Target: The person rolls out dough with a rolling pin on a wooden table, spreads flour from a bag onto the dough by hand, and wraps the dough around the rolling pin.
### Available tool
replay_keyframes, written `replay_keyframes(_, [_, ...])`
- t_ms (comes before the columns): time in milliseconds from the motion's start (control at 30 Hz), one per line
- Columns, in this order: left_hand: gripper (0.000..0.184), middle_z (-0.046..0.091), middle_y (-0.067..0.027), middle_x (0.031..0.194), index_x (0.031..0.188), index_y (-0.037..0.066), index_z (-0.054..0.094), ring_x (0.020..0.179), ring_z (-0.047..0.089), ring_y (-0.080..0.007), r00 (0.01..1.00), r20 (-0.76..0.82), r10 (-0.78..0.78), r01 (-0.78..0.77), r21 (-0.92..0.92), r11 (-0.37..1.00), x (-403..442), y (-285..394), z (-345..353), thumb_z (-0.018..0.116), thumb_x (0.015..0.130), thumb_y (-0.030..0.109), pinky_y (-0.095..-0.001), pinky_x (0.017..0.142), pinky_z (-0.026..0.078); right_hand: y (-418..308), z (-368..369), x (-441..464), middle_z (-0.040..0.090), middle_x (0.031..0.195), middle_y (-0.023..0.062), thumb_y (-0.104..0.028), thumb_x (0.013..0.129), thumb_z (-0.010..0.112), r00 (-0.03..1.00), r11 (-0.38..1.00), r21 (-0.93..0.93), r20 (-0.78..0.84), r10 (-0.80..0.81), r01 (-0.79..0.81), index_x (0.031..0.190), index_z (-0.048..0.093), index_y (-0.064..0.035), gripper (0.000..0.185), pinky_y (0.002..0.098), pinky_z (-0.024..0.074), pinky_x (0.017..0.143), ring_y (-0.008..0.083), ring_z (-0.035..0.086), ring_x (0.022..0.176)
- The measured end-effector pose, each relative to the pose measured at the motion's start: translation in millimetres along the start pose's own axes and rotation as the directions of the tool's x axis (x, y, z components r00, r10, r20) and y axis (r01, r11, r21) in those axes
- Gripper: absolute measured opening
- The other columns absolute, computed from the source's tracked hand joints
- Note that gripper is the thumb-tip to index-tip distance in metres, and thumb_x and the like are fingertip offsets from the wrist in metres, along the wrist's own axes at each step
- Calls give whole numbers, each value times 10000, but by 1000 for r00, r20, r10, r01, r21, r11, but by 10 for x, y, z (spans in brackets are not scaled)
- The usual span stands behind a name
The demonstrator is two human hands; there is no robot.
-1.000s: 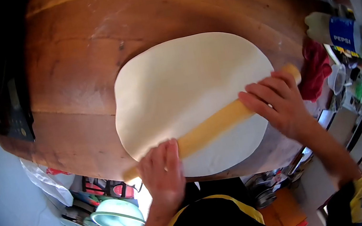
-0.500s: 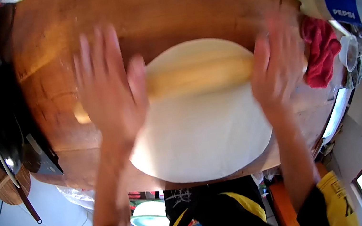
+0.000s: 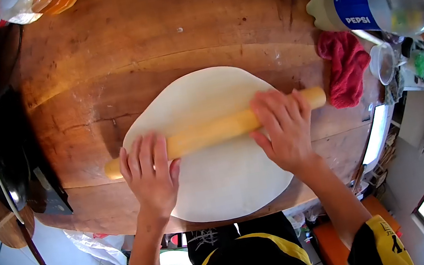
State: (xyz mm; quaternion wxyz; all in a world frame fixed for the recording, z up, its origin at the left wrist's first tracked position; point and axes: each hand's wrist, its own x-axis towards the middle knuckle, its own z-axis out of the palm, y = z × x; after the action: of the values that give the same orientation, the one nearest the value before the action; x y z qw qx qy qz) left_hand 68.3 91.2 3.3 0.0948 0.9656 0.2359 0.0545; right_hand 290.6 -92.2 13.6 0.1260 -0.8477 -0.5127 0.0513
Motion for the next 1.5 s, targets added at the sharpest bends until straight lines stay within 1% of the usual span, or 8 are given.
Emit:
replay_keyframes(333, [463, 575, -186, 1280, 1333, 5, 543, 1165, 537, -367, 984, -45, -175, 171, -83, 982, -530, -64, -62, 630, 927, 211, -517, 1006, 395, -161, 49, 479, 614, 1233, 47, -158, 824, 651, 882, 881, 119, 65, -467, 458, 1249, 628, -121, 427, 489, 384, 1065, 226, 574, 1157])
replay_keyframes(533, [629, 367, -204, 1551, 1495, -20, 370, 1447, 308, -409, 920, -140, -366, 389, 214, 896, 400, -615, -102, 372, 1028, 400, -566, 1187, 188, -403, 400, 1489, 564, 1354, 91, -342, 897, 605, 946, 945, 40, -15, -323, 324, 1334, 570, -96, 503, 494, 360, 1074, 295, 523, 1246])
replay_keyframes(733, [659, 277, -201, 1609, 1525, -53, 290, 1498, 226, -401, 899, -40, -437, 436, -26, 899, -248, -71, 56, 241, 1055, 406, -568, 1210, 134, -422, 232, 852, 561, 1402, 114, -350, 961, 526, 969, 964, -105, -11, -246, 243, 1329, 580, -65, 469, 485, 396, 1044, 331, 539, 1237])
replay_keyframes(867, [639, 380, -216, 1548, 1494, -63, 348, 1481, 262, -406, 904, -39, -425, 422, 237, 875, 368, -550, -94, 283, 1054, 396, -580, 1197, 153, -416, 473, 1415, 560, 1399, 115, -326, 970, 512, 964, 969, -19, -92, -249, 248, 1312, 590, -55, 443, 487, 372, 1071, 332, 528, 1250])
replay_keyframes(933, [610, 394, -220, 1536, 1485, -71, 360, 1479, 272, -402, 890, -173, -421, 436, 57, 898, 503, -717, -47, 349, 1046, 352, -586, 1192, 153, -528, 456, 1727, 557, 1400, 117, -304, 973, 504, 959, 970, 11, -155, -237, 242, 1327, 573, -51, 441, 487, 345, 1094, 334, 512, 1271])
replay_keyframes(1167, [700, 234, -275, 1594, 1520, -73, 257, 1479, 196, -484, 910, 265, -318, 383, -247, 890, -823, 515, -322, 541, 954, 225, -621, 1188, 128, -314, -180, -273, 471, 1482, 113, -154, 835, 690, 968, 994, -20, 230, -103, 111, 1380, 542, -106, 566, 652, 211, 1155, 361, 356, 1426])
replay_keyframes(1333, [634, 347, -267, 1536, 1449, -47, 376, 1449, 275, -485, 954, 228, -195, 234, -161, 959, -946, 622, -152, 633, 881, 68, -624, 1183, 175, -143, -327, -450, 524, 1426, 100, -101, 828, 671, 991, 998, -30, 124, -52, 57, 1308, 592, -105, 486, 640, 262, 1136, 331, 442, 1371])
replay_keyframes(1500, [458, 570, -177, 1198, 1262, 20, 603, 1043, 564, -329, 990, 102, 95, -65, -266, 962, -983, 589, -91, 651, 809, -29, -429, 884, 505, 113, -240, -787, 602, 1185, 49, -91, 817, 605, 976, 976, -72, 87, -199, 206, 1215, 625, -98, 398, 572, 350, 1095, 226, 556, 1136])
